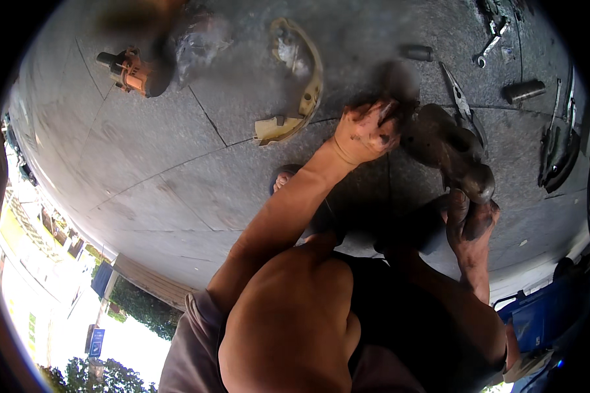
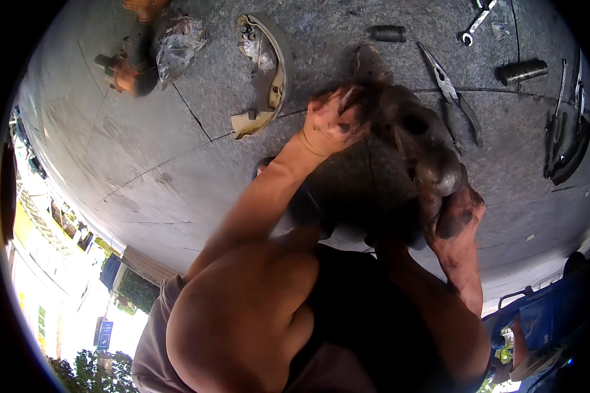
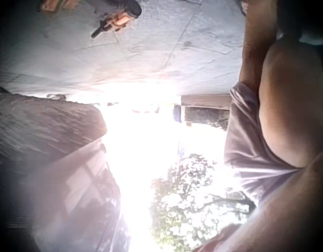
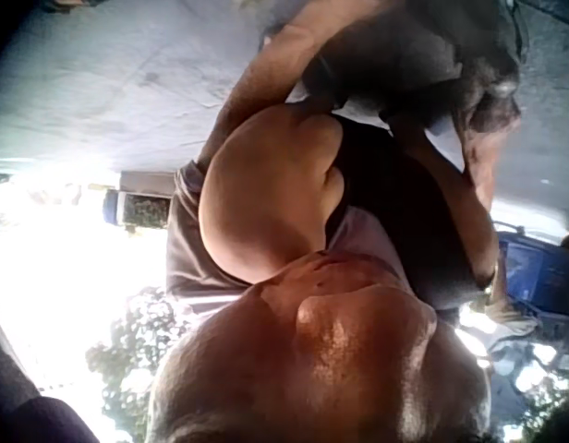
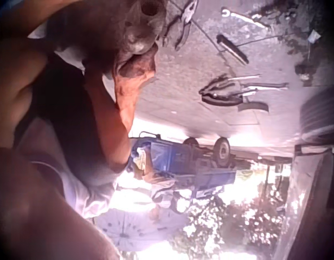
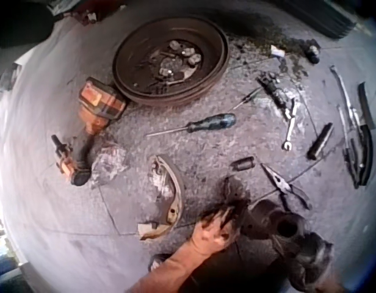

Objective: The person handles various brake shoe components on the pavement, using a hammer and pliers to fit parts together.

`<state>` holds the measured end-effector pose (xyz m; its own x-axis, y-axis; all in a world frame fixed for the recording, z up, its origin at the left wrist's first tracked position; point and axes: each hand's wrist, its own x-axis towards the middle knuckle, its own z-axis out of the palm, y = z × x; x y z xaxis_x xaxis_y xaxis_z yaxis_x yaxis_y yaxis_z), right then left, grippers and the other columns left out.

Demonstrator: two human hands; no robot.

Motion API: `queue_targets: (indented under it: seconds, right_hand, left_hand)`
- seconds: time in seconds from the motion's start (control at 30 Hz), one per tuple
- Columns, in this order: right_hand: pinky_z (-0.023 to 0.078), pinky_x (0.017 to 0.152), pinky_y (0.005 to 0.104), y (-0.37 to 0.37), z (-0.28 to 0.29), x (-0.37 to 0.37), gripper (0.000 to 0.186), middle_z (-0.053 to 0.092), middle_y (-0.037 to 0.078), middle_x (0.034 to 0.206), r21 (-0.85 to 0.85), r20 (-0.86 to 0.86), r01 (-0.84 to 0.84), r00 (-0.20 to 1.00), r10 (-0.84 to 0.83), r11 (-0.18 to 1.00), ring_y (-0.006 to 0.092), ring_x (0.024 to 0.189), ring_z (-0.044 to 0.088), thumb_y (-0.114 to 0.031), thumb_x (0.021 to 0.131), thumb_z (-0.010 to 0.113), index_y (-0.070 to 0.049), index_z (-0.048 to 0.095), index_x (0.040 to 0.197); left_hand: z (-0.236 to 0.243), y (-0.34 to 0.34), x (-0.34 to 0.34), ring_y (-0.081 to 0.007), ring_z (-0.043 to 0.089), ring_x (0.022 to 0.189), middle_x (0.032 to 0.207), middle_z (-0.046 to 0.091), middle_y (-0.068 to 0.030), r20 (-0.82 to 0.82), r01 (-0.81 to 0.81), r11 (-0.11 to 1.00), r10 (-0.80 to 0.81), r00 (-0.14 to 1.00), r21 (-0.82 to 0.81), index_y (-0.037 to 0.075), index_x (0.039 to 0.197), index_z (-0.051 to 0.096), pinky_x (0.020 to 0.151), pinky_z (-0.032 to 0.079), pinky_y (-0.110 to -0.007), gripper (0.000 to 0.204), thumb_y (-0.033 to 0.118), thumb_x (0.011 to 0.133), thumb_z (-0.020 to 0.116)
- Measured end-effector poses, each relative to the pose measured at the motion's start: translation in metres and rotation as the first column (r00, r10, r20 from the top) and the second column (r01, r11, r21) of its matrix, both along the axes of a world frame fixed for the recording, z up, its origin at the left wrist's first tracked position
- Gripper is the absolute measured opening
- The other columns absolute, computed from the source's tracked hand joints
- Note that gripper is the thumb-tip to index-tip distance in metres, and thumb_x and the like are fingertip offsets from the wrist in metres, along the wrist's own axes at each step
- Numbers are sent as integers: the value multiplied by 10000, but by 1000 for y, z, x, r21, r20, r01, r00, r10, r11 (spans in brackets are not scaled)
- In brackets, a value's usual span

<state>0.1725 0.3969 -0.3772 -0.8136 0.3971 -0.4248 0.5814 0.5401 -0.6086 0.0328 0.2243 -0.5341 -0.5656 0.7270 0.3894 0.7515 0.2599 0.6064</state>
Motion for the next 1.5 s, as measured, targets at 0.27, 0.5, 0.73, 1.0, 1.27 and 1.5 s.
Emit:
queue_targets:
  seconds: [0.27,0.5,0.73,1.0,1.27,1.5]
  right_hand:
    - [524,665,417,-4,-15,-2,196,688,204,884,63,49,-115,993,112,991,411,747,673,-172,977,571,-16,645,1072]
    - [522,646,405,-6,-12,34,383,663,186,842,2,-79,27,997,-27,1000,370,730,672,-367,1001,510,-10,647,1007]
    - [553,697,421,-4,-23,10,220,663,193,886,90,10,-105,994,105,990,401,775,672,-159,889,627,-3,633,1044]
    - [545,754,431,1,-21,47,298,655,198,1043,137,66,-291,956,285,947,364,866,677,-171,798,707,-9,640,1039]
    - [578,759,400,-1,-21,46,324,709,183,991,178,-18,-150,988,156,972,335,891,718,-100,764,685,7,689,1070]
    - [555,710,355,3,-19,73,326,718,188,952,138,-108,4,994,11,990,299,822,720,-201,930,549,56,665,1093]
  left_hand:
    - [0,3,-7,-218,694,756,1043,665,-109,-31,-18,996,21,999,86,67,993,748,610,572,-347,404,122,595,705]
    - [3,7,-5,-201,695,874,1034,712,-76,-24,6,1000,-5,1000,14,74,1004,733,672,581,-299,402,69,603,738]
    - [5,10,-8,-189,660,743,894,631,-57,-22,-4,999,5,1000,48,54,1078,736,577,506,-291,494,80,589,666]
    - [10,11,-6,-186,634,712,868,609,-43,25,-11,999,10,1000,30,33,1119,730,577,508,-308,540,55,584,662]
    - [16,5,-12,-159,652,779,1074,712,-38,72,51,996,-45,996,-78,54,1089,728,644,558,-292,462,46,627,742]
    - [15,4,-12,-161,662,819,1086,723,11,-39,-7,998,4,999,-62,97,903,764,686,552,-246,259,33,655,728]
